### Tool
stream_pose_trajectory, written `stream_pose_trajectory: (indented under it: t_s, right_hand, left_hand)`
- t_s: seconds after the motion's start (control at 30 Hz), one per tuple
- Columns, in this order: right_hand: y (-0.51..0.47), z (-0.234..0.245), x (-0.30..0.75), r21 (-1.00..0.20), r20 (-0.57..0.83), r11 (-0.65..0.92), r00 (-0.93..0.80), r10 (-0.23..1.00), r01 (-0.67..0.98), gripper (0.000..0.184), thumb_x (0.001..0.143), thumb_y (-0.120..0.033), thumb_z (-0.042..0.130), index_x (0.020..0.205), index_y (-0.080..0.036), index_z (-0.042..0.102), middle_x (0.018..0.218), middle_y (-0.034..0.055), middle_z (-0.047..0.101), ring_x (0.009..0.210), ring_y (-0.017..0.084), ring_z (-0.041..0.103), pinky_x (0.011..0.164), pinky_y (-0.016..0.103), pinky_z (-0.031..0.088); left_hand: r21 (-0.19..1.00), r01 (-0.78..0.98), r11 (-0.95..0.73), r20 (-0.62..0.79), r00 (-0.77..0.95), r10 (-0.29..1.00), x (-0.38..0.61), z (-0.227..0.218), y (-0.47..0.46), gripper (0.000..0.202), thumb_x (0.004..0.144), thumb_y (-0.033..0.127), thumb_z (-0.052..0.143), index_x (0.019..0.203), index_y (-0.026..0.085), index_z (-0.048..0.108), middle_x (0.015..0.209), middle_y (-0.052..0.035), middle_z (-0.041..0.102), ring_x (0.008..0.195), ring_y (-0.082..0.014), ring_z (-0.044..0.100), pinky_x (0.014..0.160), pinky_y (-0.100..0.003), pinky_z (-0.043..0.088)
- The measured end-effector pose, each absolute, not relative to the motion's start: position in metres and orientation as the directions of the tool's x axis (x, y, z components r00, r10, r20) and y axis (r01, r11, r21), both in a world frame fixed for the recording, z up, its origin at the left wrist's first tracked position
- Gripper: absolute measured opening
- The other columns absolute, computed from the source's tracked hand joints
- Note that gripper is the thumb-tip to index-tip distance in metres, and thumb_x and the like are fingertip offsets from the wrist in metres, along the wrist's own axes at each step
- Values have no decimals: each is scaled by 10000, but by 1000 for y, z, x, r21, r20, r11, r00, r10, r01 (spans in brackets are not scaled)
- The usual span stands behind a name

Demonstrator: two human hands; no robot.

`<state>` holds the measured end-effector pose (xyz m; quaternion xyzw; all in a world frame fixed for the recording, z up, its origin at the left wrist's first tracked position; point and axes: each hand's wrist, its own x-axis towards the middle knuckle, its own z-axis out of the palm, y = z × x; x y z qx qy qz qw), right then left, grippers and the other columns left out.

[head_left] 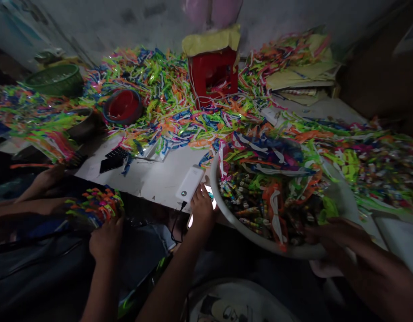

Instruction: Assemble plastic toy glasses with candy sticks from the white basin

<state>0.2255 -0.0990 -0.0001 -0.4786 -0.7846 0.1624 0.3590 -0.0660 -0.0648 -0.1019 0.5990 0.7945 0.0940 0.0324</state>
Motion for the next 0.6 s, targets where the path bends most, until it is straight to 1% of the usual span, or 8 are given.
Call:
stream_pose_trajectory:
  t_s: [0.1,0.23,0.3,0.37,0.43,0.53,0.6]
  right_hand:
    - [-100,-2,229,-602,403,483,-280,871,636,272,832,-242,592,1066,-370,645,1020,43,667,849,235,680,767,390,550]
    - [-99,2,229,-574,419,520,-320,850,632,256,833,-254,599,1066,-351,638,968,51,678,841,232,671,796,398,526]
    - [-97,6,226,-559,444,557,-346,827,615,244,843,-235,579,1057,-337,635,936,47,679,819,222,660,773,390,520]
    - [-94,9,223,-543,458,584,-369,808,603,232,856,-217,555,1048,-323,630,924,41,670,833,213,640,734,372,512]
    - [-92,10,220,-521,452,573,-364,814,633,201,870,-231,542,1037,-299,631,930,42,647,866,211,615,716,361,492]
    - [-88,10,213,-412,441,524,-340,830,745,170,871,-289,558,1008,-263,655,901,47,605,860,216,590,714,363,452]
    - [-87,11,207,-314,385,538,-413,825,782,192,865,-294,564,1029,-265,659,869,38,595,824,210,583,712,362,428]
  left_hand:
    - [226,950,216,23,-227,974,-70,-93,-76,785,769,273,573,1409,-27,234,1365,-263,425,1244,-335,422,986,-435,400]
    - [236,948,212,10,-221,975,-74,-93,-89,750,794,314,556,1397,-24,265,1345,-259,441,1220,-336,444,964,-426,421]
    - [224,953,202,38,-216,976,-73,-96,-91,730,794,305,562,1387,-19,288,1323,-255,460,1202,-330,458,968,-422,418]
    - [196,961,197,66,-213,975,-72,-98,-90,705,788,263,564,1385,-3,301,1314,-246,470,1184,-323,469,949,-421,431]
    - [170,964,205,79,-221,972,-69,-100,-86,682,785,226,554,1386,16,311,1321,-239,469,1173,-329,474,915,-430,451]
    - [170,964,204,95,-222,970,-66,-101,-78,636,781,203,547,1369,49,360,1334,-234,458,1165,-339,476,895,-450,458]
    - [196,963,185,127,-212,969,-65,-102,-73,590,782,200,543,1345,87,409,1348,-225,444,1173,-341,469,915,-468,442]
